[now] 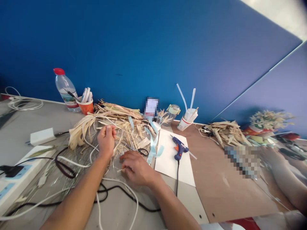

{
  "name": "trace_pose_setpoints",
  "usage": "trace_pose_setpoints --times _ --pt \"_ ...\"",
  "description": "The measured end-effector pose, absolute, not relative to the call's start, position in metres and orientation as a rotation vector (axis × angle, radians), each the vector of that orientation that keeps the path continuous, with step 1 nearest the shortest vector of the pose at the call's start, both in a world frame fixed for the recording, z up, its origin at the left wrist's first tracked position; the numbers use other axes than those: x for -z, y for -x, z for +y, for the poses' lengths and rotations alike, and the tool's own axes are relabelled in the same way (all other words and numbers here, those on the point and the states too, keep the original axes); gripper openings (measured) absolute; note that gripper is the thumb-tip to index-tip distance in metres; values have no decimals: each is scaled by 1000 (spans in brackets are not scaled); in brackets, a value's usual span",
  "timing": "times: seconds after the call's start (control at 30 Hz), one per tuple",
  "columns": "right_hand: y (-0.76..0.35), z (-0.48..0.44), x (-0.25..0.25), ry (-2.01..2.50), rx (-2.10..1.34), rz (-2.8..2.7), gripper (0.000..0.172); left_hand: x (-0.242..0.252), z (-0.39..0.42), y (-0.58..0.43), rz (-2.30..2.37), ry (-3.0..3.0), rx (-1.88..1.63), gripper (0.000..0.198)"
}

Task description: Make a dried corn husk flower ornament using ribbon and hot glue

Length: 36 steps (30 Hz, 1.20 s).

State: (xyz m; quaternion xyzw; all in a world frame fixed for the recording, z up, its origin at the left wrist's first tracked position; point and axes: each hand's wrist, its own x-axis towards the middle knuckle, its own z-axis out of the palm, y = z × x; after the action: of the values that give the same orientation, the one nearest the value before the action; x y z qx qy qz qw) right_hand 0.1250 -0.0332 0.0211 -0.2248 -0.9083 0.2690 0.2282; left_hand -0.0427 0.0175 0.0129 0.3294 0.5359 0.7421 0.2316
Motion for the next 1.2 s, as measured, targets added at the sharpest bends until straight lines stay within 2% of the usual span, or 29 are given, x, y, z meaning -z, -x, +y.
trace_pose_setpoints --times 0.17,0.3,0.5,0.63,0.8,0.97,1.07,1.2 --pt "-116 -43 -24 491 -659 -2645 13 -12 20 47 1410 -840 -2074 19" --pt "-114 -44 -24 400 -744 -2742 12 -12 19 48 1407 -840 -2084 19" --pt "-120 -38 -16 575 -894 -2586 18 -14 20 45 1388 -878 -2008 19" --pt "-120 -34 -15 674 -873 -2425 18 -16 20 41 1399 -902 -1948 19" --pt "-123 -24 -16 925 -804 -2075 16 -18 25 33 1450 -1130 -1560 19" --pt "-131 -14 -15 1159 -874 -1704 15 -37 31 31 1540 -1507 -1076 15" --pt "-134 -10 -13 1202 -934 -1554 17 -56 17 36 1571 -1812 -786 9" --pt "-135 -9 -12 1165 -967 -1529 17 -66 -23 49 1639 -2048 -410 13"
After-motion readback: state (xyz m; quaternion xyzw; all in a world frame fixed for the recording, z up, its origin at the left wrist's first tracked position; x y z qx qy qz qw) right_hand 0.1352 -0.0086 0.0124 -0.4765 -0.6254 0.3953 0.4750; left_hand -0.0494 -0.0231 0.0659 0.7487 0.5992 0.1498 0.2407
